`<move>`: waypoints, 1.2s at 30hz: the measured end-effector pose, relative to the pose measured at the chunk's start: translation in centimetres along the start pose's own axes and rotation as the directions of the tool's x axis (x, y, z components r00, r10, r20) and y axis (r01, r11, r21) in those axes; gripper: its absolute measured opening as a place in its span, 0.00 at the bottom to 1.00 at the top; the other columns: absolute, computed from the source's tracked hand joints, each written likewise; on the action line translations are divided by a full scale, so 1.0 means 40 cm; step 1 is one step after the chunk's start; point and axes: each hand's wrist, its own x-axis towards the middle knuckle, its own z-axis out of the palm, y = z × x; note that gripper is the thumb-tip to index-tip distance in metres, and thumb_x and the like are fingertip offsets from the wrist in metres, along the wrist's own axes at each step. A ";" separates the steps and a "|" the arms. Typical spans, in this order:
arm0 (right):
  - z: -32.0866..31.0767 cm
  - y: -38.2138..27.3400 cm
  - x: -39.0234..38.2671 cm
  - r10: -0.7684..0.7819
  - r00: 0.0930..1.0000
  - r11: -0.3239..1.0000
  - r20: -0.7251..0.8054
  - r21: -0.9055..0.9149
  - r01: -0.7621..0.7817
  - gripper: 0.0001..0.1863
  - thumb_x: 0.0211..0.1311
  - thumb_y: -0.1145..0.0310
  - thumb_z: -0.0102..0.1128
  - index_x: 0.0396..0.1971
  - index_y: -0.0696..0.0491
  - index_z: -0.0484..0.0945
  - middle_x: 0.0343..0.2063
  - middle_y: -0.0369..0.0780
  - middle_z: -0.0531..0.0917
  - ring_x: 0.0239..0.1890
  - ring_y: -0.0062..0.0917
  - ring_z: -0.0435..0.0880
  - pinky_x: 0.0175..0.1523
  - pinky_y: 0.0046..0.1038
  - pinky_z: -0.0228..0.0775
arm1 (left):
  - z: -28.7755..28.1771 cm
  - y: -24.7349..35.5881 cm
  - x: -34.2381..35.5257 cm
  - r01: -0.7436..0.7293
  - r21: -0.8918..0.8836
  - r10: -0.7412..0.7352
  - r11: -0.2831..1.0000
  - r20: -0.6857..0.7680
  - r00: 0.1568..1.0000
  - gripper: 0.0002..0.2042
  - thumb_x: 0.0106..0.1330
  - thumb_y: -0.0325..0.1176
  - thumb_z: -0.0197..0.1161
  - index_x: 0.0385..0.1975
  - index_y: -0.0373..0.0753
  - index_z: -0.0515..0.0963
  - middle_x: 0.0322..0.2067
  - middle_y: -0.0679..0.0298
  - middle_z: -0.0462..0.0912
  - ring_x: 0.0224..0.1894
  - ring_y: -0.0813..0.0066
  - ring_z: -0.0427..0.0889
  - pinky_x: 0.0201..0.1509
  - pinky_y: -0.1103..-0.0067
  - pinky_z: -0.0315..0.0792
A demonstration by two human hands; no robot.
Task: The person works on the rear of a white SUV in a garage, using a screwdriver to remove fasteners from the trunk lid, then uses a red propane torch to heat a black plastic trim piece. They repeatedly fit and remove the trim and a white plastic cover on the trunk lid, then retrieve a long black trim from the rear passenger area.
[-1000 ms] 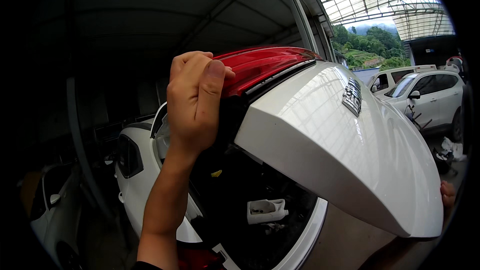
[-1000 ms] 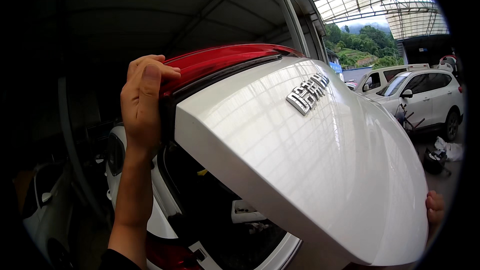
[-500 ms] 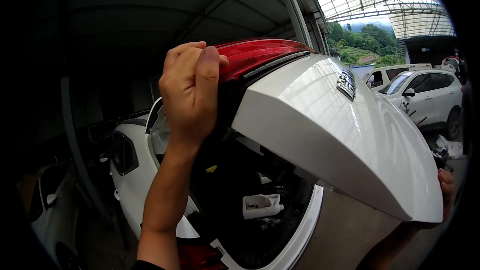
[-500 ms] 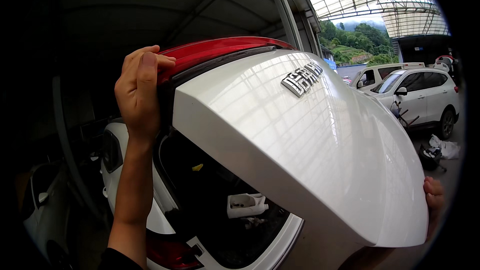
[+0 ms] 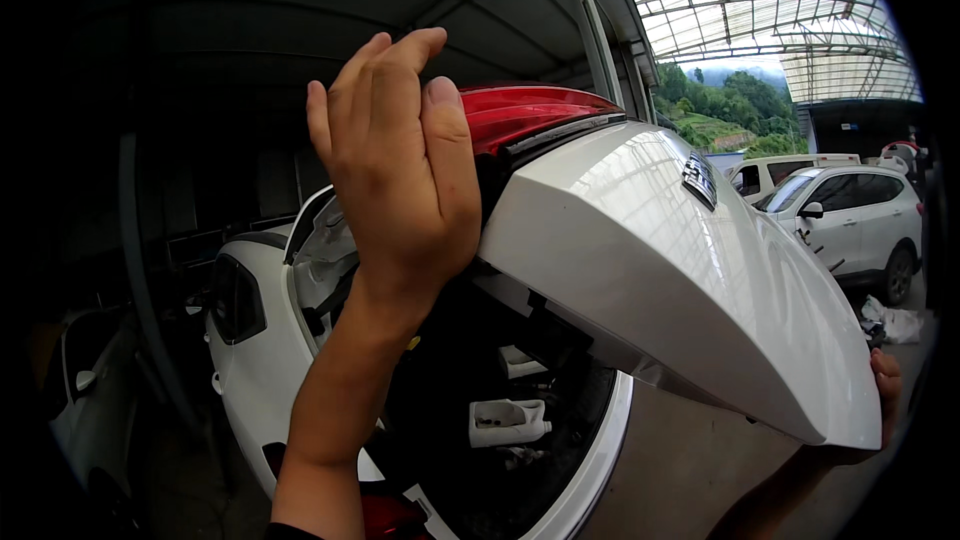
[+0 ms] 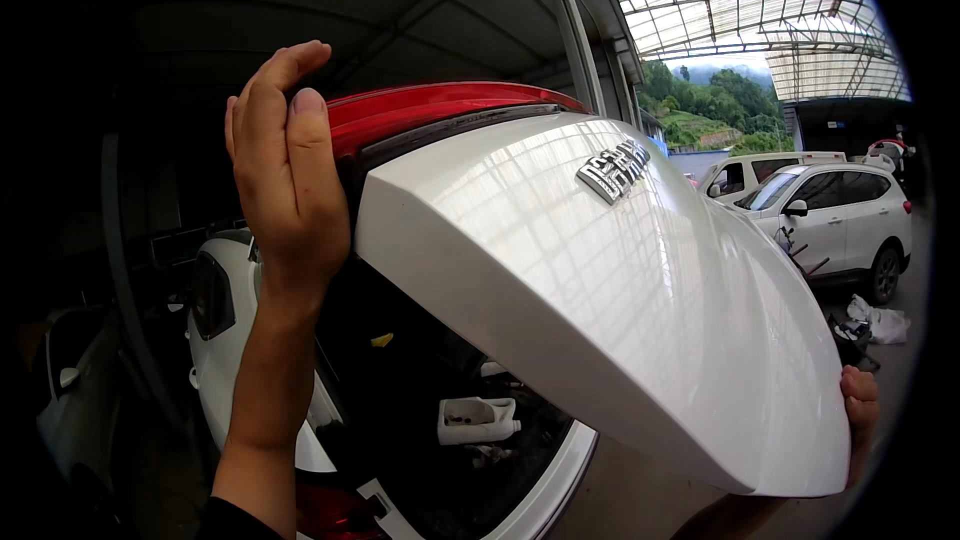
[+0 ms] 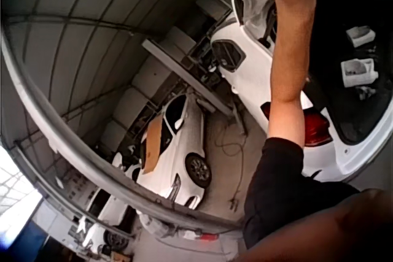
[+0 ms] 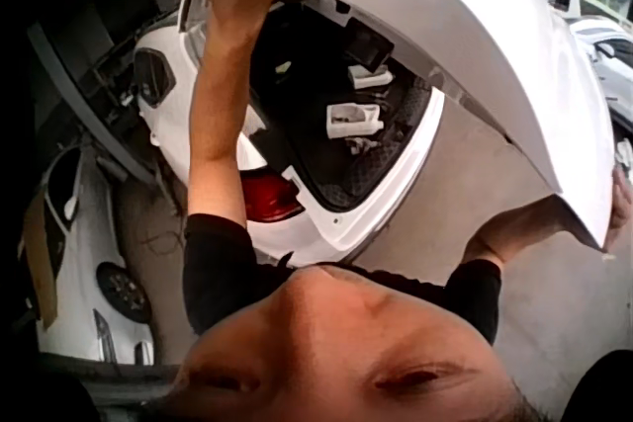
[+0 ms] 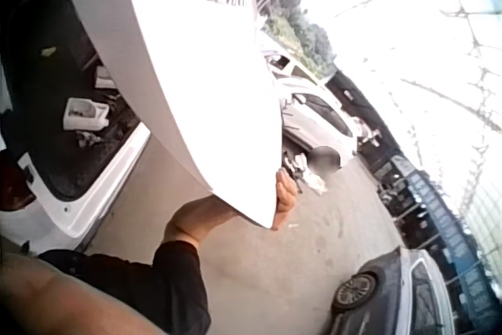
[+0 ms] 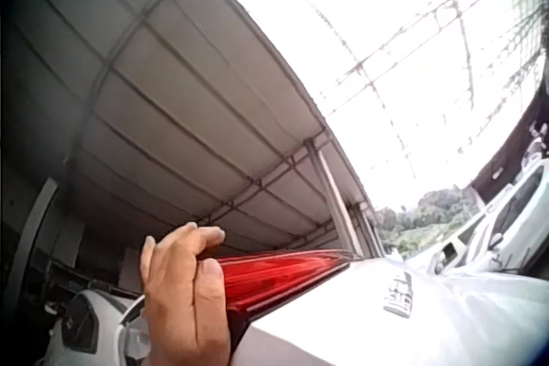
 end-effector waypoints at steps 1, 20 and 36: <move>-0.001 -0.001 0.000 -0.001 1.000 1.000 -0.008 -0.019 0.001 0.14 0.66 0.70 0.44 0.43 0.63 0.76 0.48 0.52 0.77 0.49 0.38 0.77 0.58 0.39 0.69 | 0.006 -0.002 0.000 0.007 -0.016 -0.007 1.000 -0.006 1.000 0.17 0.68 0.36 0.47 0.50 0.31 0.72 0.47 0.51 0.78 0.58 0.50 0.70 0.67 0.47 0.44; -0.031 0.023 0.022 0.272 0.935 0.961 -0.229 0.115 -0.251 0.15 0.59 0.68 0.46 0.34 0.64 0.78 0.40 0.49 0.78 0.43 0.35 0.78 0.55 0.36 0.69 | 0.042 -0.038 -0.020 0.021 -0.322 -0.119 0.946 -0.286 0.951 0.07 0.61 0.29 0.54 0.31 0.33 0.78 0.30 0.56 0.82 0.38 0.57 0.81 0.56 0.57 0.66; 0.121 -0.005 0.062 0.283 0.893 0.955 -0.349 0.185 -0.230 0.11 0.49 0.75 0.51 0.23 0.67 0.80 0.28 0.48 0.80 0.32 0.34 0.81 0.44 0.33 0.76 | 0.029 -0.091 -0.059 0.040 -0.116 -0.060 0.992 -0.174 0.983 0.14 0.63 0.31 0.51 0.46 0.36 0.76 0.49 0.53 0.78 0.57 0.51 0.71 0.65 0.53 0.54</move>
